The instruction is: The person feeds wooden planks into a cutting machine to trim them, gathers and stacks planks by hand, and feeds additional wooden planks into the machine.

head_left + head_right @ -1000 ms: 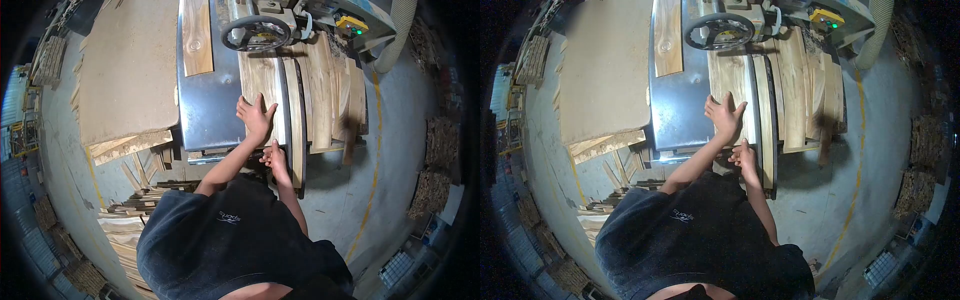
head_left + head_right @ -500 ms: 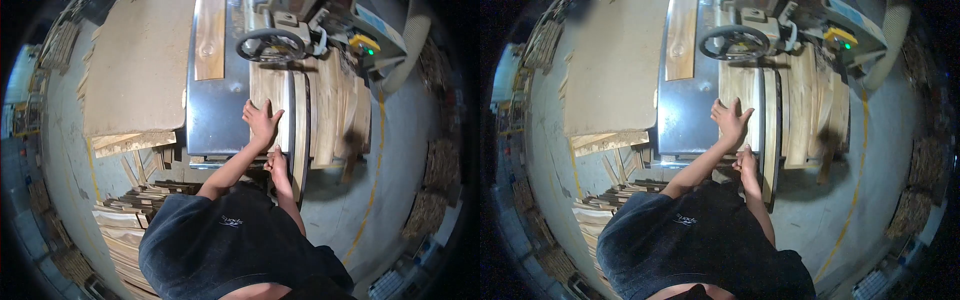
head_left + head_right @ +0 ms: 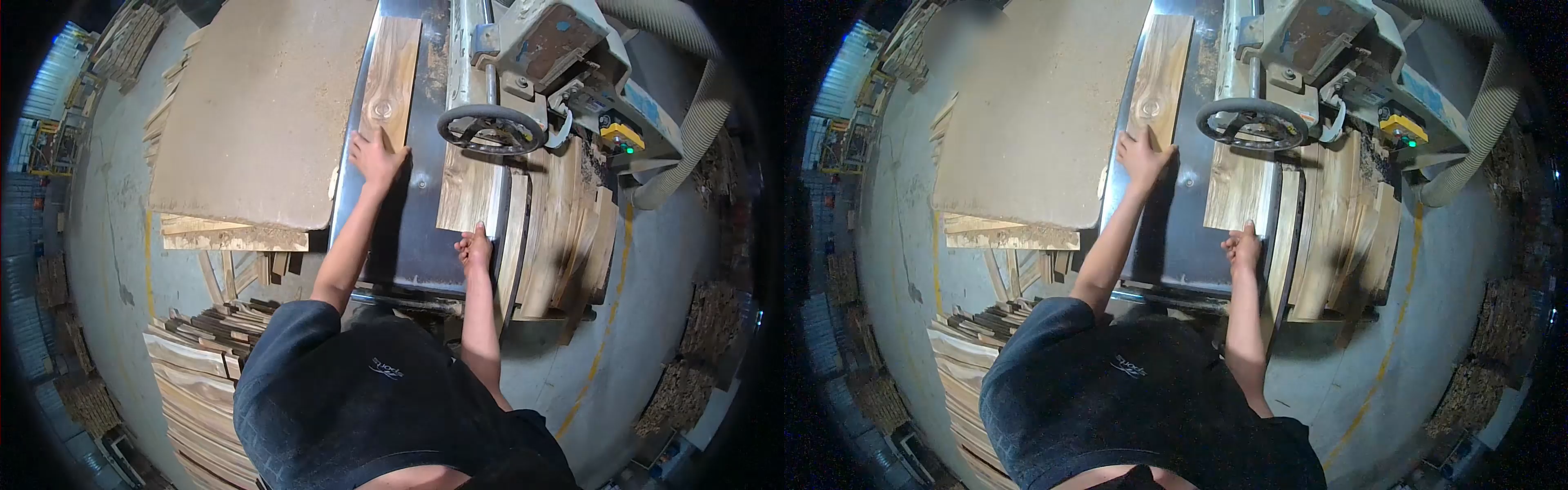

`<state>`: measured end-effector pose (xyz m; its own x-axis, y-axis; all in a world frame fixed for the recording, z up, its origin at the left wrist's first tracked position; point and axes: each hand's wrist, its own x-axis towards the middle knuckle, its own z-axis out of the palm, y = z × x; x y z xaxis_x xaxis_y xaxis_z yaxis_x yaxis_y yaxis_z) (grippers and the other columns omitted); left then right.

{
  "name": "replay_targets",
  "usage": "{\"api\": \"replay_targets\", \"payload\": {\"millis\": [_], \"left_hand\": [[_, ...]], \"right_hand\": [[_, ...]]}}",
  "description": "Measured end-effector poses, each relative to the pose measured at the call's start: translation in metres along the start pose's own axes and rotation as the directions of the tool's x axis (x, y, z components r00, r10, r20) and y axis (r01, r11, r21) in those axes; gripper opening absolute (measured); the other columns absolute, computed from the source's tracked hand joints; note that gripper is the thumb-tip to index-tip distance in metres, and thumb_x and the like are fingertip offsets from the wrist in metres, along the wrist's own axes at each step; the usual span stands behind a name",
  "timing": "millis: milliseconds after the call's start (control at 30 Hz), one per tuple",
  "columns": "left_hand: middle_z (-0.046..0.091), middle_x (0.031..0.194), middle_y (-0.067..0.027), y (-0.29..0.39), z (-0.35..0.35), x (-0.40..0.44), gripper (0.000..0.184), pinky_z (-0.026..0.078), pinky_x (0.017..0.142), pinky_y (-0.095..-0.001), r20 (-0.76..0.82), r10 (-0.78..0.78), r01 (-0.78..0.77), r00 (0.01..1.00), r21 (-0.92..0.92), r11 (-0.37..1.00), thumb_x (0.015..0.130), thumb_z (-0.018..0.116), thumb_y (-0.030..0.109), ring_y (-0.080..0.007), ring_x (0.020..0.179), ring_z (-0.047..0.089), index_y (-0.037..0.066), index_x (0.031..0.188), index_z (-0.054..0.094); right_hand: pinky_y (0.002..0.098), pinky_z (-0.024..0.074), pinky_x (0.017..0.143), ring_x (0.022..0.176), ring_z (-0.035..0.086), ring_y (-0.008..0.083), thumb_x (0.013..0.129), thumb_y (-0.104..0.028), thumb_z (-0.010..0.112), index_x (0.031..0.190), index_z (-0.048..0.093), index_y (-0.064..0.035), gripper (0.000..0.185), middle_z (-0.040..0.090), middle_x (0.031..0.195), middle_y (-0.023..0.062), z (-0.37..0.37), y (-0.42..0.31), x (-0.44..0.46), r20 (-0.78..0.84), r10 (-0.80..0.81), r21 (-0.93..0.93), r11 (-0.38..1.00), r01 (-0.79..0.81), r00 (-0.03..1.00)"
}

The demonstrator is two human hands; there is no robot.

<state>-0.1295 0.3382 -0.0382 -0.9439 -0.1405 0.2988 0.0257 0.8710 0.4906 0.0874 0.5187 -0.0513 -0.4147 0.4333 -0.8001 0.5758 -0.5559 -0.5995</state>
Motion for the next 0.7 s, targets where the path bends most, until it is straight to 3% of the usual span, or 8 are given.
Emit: {"api": "replay_targets", "payload": {"millis": [167, 200, 300, 367, 433, 467, 533, 700], "left_hand": [[0.059, 0.126, -0.0289, -0.017, -0.034, -0.001, 0.083, 0.049, 0.093, -0.0495, 0.28, 0.017, 0.08, 0.96, -0.329, 0.941, 0.068, 0.086, 0.046, -0.0406, 0.116, 0.057, 0.01, 0.136, 0.057], [0.065, 0.117, -0.0238, -0.011, -0.06, -0.01, 0.092, 0.055, 0.088, -0.041, 0.61, 0.027, 0.499, 0.792, -0.672, 0.548, 0.075, 0.077, 0.059, -0.0322, 0.108, 0.065, 0.002, 0.142, 0.047], [0.063, 0.123, -0.0221, -0.042, -0.085, -0.057, 0.091, 0.057, 0.087, -0.0388, 0.651, 0.548, 0.84, 0.526, -0.498, -0.215, 0.086, 0.059, 0.066, -0.0297, 0.11, 0.065, 0.0, 0.146, 0.04], [0.063, 0.123, -0.02, -0.019, -0.128, -0.106, 0.084, 0.057, 0.09, -0.0379, 0.674, 0.461, 0.816, 0.577, -0.452, -0.361, 0.093, 0.047, 0.063, -0.028, 0.109, 0.066, -0.003, 0.146, 0.038], [0.062, 0.126, -0.0178, -0.03, -0.141, -0.168, 0.077, 0.057, 0.089, -0.038, 0.839, 0.277, 0.883, 0.468, -0.434, -0.179, 0.093, 0.058, 0.05, -0.0278, 0.111, 0.066, 0.0, 0.147, 0.038], [0.059, 0.129, -0.0156, -0.026, -0.153, -0.172, 0.082, 0.051, 0.098, -0.0424, 0.81, 0.293, 0.702, 0.508, -0.586, 0.405, 0.086, 0.075, 0.032, -0.0273, 0.114, 0.062, 0.005, 0.152, 0.035], [0.05, 0.13, -0.0231, -0.039, -0.167, -0.214, 0.118, 0.043, 0.103, -0.0467, 0.702, 0.408, 0.256, 0.584, -0.636, 0.728, 0.06, 0.094, 0.035, -0.035, 0.123, 0.049, 0.012, 0.157, 0.031], [0.009, 0.156, -0.0404, -0.05, -0.181, -0.292, 0.133, 0.024, 0.112, -0.062, 0.587, 0.55, -0.444, 0.594, -0.331, 0.833, 0.039, 0.097, 0.046, -0.0578, 0.144, 0.015, 0.027, 0.156, 0.035]], "right_hand": [[0.021, 0.041, 0.049, 0.072, 0.068, 0.0154, 0.103, -0.054, 0.045, 0.104, 0.061, -0.0032, 0.054, 0.066, 0.08, 0.0045, 0.009, -0.009, 0.025, 0.13, -0.133, 0.063, 0.99, 0.126, 0.983], [0.0241, 0.0448, 0.06, 0.085, 0.068, 0.0166, 0.104, -0.051, 0.046, 0.115, 0.059, -0.0022, 0.051, 0.068, 0.095, 0.0076, 0.026, -0.016, -0.003, 0.149, -0.309, 0.219, 0.936, 0.274, 0.939], [0.0334, 0.0471, 0.089, 0.115, 0.062, 0.0212, 0.105, -0.046, 0.048, 0.141, 0.049, -0.0062, 0.054, 0.058, 0.138, 0.0113, 0.034, -0.009, -0.025, 0.275, -0.451, 0.408, 0.855, 0.322, 0.849], [0.0343, 0.0469, 0.092, 0.118, 0.061, 0.0228, 0.103, -0.052, 0.047, 0.139, 0.052, -0.0059, 0.058, 0.056, 0.141, 0.0117, 0.033, -0.001, -0.062, 0.488, -0.433, 0.159, 0.898, 0.411, 0.758], [0.0367, 0.0449, 0.097, 0.123, 0.056, 0.0212, 0.099, -0.067, 0.041, 0.137, 0.055, -0.0023, 0.076, 0.061, 0.133, 0.0113, 0.017, 0.02, -0.116, 0.602, -0.274, -0.043, 0.927, 0.374, 0.75], [0.0369, 0.0444, 0.098, 0.122, 0.057, 0.0218, 0.098, -0.067, 0.042, 0.137, 0.055, -0.0009, 0.078, 0.062, 0.132, 0.0119, 0.007, 0.036, -0.116, 0.619, -0.295, -0.058, 0.907, 0.417, 0.728], [0.0362, 0.0474, 0.097, 0.118, 0.06, 0.023, 0.097, -0.068, 0.043, 0.135, 0.054, 0.0023, 0.081, 0.063, 0.126, 0.0128, -0.014, 0.069, -0.13, 0.578, -0.275, -0.014, 0.938, 0.345, 0.769], [0.0366, 0.0563, 0.089, 0.105, 0.067, 0.0203, 0.096, -0.028, 0.068, 0.129, 0.057, -0.0012, 0.044, 0.066, 0.12, 0.0105, -0.079, 0.157, -0.145, 0.588, -0.051, 0.205, 0.975, -0.087, 0.807]]}}
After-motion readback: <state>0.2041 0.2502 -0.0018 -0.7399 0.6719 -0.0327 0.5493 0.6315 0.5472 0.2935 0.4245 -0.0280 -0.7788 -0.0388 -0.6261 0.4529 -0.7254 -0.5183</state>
